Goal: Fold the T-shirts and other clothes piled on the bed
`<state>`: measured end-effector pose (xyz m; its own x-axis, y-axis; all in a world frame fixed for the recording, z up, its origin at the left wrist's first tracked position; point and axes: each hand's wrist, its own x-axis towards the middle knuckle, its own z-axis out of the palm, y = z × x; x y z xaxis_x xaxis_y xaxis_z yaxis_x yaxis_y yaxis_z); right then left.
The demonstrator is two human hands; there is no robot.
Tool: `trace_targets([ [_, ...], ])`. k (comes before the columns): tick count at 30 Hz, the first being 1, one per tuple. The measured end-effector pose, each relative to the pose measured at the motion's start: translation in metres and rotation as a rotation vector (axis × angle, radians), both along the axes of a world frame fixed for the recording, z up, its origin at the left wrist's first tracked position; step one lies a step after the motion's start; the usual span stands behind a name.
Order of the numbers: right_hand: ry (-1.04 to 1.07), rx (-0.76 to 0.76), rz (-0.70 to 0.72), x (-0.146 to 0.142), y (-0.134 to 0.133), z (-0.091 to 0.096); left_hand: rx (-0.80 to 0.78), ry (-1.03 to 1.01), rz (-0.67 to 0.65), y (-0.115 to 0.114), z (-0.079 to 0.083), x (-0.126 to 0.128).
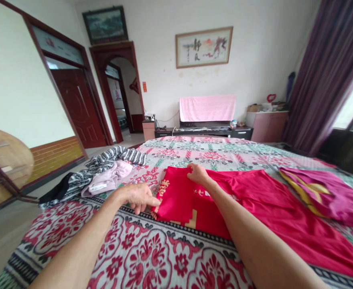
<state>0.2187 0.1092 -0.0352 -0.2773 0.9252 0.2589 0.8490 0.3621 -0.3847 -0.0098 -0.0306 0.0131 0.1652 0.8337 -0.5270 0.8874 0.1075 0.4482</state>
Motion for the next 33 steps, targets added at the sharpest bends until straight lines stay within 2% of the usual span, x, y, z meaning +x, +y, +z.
trace_targets([
  [5, -0.029, -0.011, -0.048, 0.002, 0.002, -0.002, 0.078, 0.087, -0.057, -0.004, 0.002, 0.007],
  [10, -0.010, -0.053, -0.118, 0.005, 0.000, 0.005, 0.027, 0.081, -0.048, -0.005, 0.007, 0.003],
  [15, -0.012, -0.084, -0.086, 0.006, -0.004, 0.006, 0.045, 0.085, -0.056, -0.009, 0.007, -0.003],
  [17, -0.005, -0.071, -0.061, 0.005, -0.007, 0.004, 0.156, 0.124, -0.049, -0.012, 0.007, 0.000],
  [20, 0.003, -0.064, -0.042, 0.003, -0.010, 0.003, 0.491, 0.176, -0.077, -0.021, 0.007, 0.014],
  [23, -0.008, -0.059, -0.024, 0.004, -0.012, 0.005, 0.713, 0.168, -0.227, -0.031, 0.005, 0.034],
  [25, -0.002, -0.026, 0.059, 0.008, -0.015, 0.007, 0.734, 0.127, -0.342, -0.035, 0.000, 0.047],
  [27, 0.023, -0.017, 0.223, 0.016, -0.020, 0.012, 0.710, 0.103, -0.417, -0.037, -0.009, 0.055],
  [30, 0.037, -0.157, 0.532, 0.033, -0.036, 0.021, 0.700, 0.103, -0.430, -0.034, -0.022, 0.059],
  [33, 0.016, -0.319, 0.705, 0.047, -0.059, 0.031, 0.698, 0.041, -0.387, -0.029, -0.027, 0.057],
])
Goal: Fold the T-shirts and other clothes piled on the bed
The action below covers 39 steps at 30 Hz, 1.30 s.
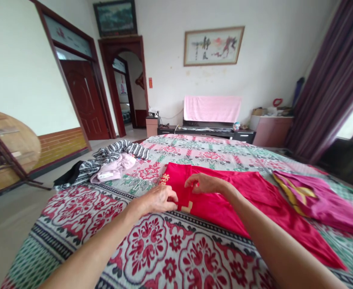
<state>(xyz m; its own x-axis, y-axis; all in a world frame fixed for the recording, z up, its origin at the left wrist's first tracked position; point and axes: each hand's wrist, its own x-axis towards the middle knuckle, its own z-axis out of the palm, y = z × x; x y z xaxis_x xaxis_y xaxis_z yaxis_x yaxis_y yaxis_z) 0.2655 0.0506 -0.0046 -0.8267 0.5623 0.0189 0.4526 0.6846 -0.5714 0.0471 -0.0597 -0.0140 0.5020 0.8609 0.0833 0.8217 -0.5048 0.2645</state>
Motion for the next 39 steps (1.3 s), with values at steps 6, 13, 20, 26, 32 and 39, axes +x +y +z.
trace_targets([
  [6, 0.003, -0.003, 0.049, 0.006, -0.028, 0.004, -0.216, -0.174, -0.002, 0.001, 0.006, 0.001],
  [13, -0.034, 0.112, 0.122, -0.003, -0.041, 0.001, -0.019, -0.243, 0.172, 0.008, 0.002, -0.003],
  [20, -0.088, 0.153, 0.172, -0.015, -0.057, 0.004, -0.420, -0.208, 0.332, 0.009, 0.011, -0.066],
  [26, -0.069, 0.149, 0.161, -0.017, -0.054, 0.000, -0.473, -0.015, 0.343, 0.000, 0.016, -0.071],
  [32, 0.041, 0.074, 0.041, -0.011, -0.046, -0.002, -0.259, 0.135, 0.411, -0.001, 0.016, -0.048],
  [39, 0.187, -0.020, 0.042, -0.007, -0.039, 0.000, -0.231, 0.149, 0.420, -0.006, 0.021, -0.041],
])
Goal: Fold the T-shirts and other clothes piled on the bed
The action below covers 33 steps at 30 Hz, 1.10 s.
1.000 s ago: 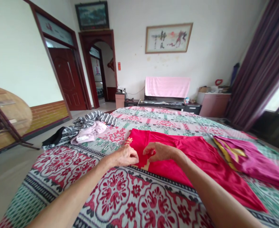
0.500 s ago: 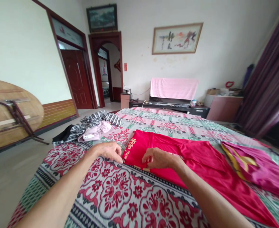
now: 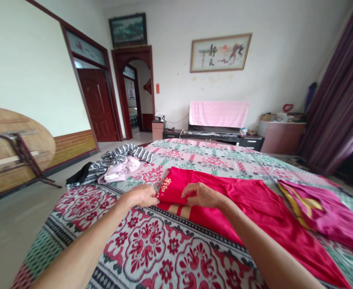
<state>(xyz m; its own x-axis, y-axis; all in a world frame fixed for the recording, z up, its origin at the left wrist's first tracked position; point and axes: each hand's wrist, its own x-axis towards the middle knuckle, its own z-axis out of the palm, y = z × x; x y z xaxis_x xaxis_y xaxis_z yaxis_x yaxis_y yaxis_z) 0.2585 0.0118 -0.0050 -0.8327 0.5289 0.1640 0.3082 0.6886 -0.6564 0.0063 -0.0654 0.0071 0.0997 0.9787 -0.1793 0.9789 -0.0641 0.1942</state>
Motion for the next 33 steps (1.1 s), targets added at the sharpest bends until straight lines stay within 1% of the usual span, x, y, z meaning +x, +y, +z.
trace_targets([
  [2, -0.049, -0.045, 0.037, 0.000, 0.000, -0.002, -0.025, 0.009, -0.006, -0.001, 0.001, 0.001],
  [3, -0.068, -0.044, 0.038, 0.000, 0.000, -0.002, -0.039, 0.007, -0.007, -0.001, 0.001, 0.001],
  [8, -0.147, 0.041, 0.043, 0.003, 0.000, 0.001, -0.043, 0.010, 0.037, -0.002, 0.002, 0.005],
  [12, -0.172, 0.049, 0.041, 0.007, 0.001, 0.004, -0.050, 0.043, 0.049, -0.002, 0.002, 0.008],
  [16, -0.186, 0.084, 0.041, 0.005, -0.003, 0.004, -0.058, -0.032, 0.078, -0.004, 0.005, 0.008],
  [18, -0.212, 0.109, 0.050, 0.003, -0.007, 0.006, -0.090, -0.032, 0.082, -0.005, 0.008, 0.006],
  [21, -0.230, 0.113, 0.067, 0.003, -0.007, 0.009, -0.199, -0.032, 0.056, -0.006, 0.011, -0.002],
  [22, -0.217, 0.125, 0.042, 0.003, -0.003, 0.010, -0.206, -0.052, 0.051, -0.004, 0.011, -0.005],
  [23, -0.195, 0.150, -0.013, 0.003, 0.003, 0.009, -0.169, -0.077, 0.052, -0.002, 0.010, -0.007],
  [24, -0.170, 0.190, -0.096, 0.003, 0.011, 0.008, -0.087, -0.106, 0.053, 0.002, 0.008, -0.009],
  [26, -0.151, 0.287, -0.329, 0.001, 0.033, 0.003, 0.149, -0.165, 0.050, 0.013, 0.000, -0.009],
  [28, -0.208, 0.326, -0.552, -0.003, 0.058, -0.003, 0.339, -0.218, 0.019, 0.024, -0.011, -0.006],
  [30, -0.297, 0.293, -0.707, -0.009, 0.081, -0.009, 0.414, -0.257, -0.037, 0.032, -0.022, -0.002],
  [33, -0.362, 0.227, -0.825, -0.020, 0.104, -0.015, 0.406, -0.263, -0.123, 0.033, -0.033, 0.000],
])
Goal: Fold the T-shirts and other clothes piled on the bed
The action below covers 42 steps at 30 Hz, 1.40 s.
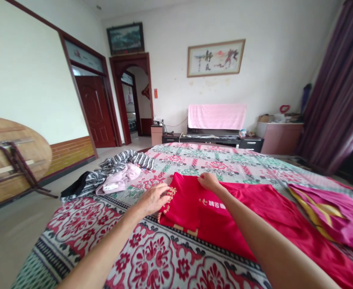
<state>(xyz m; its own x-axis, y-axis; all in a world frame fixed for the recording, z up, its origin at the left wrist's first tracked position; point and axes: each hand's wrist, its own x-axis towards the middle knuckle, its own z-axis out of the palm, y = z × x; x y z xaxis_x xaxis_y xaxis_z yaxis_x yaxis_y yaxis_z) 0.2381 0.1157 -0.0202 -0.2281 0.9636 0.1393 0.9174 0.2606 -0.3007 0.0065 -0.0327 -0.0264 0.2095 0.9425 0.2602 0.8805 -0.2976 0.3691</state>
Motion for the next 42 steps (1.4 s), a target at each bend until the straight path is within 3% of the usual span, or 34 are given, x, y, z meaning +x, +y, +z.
trace_targets([
  [7, 0.013, -0.013, -0.025, -0.017, 0.012, -0.006, -0.234, 0.115, -0.095, -0.010, -0.006, -0.013],
  [17, 0.104, 0.089, -0.088, -0.003, 0.022, -0.020, -0.319, 0.153, -0.089, -0.014, 0.005, -0.008],
  [21, 0.115, 0.127, -0.076, -0.003, 0.014, -0.014, -0.342, 0.162, -0.063, -0.017, 0.009, -0.004],
  [24, 0.070, 0.184, 0.069, 0.000, -0.004, -0.003, -0.321, 0.169, -0.085, -0.016, 0.006, -0.006],
  [29, 0.137, 0.113, 0.616, 0.011, -0.049, 0.002, -0.267, 0.143, -0.116, -0.011, -0.005, -0.014],
  [31, 0.141, 0.049, 0.767, 0.017, -0.062, 0.001, -0.239, 0.109, -0.119, -0.010, -0.008, -0.018],
  [33, 0.138, 0.004, 0.799, 0.022, -0.069, 0.000, -0.216, 0.070, -0.111, -0.008, -0.011, -0.022],
  [38, 0.185, -0.023, 0.694, 0.030, -0.079, 0.006, -0.187, 0.012, -0.102, -0.006, -0.016, -0.026],
  [42, 0.200, -0.182, 0.775, 0.034, -0.098, 0.019, -0.215, -0.061, -0.102, -0.009, -0.009, -0.027],
])
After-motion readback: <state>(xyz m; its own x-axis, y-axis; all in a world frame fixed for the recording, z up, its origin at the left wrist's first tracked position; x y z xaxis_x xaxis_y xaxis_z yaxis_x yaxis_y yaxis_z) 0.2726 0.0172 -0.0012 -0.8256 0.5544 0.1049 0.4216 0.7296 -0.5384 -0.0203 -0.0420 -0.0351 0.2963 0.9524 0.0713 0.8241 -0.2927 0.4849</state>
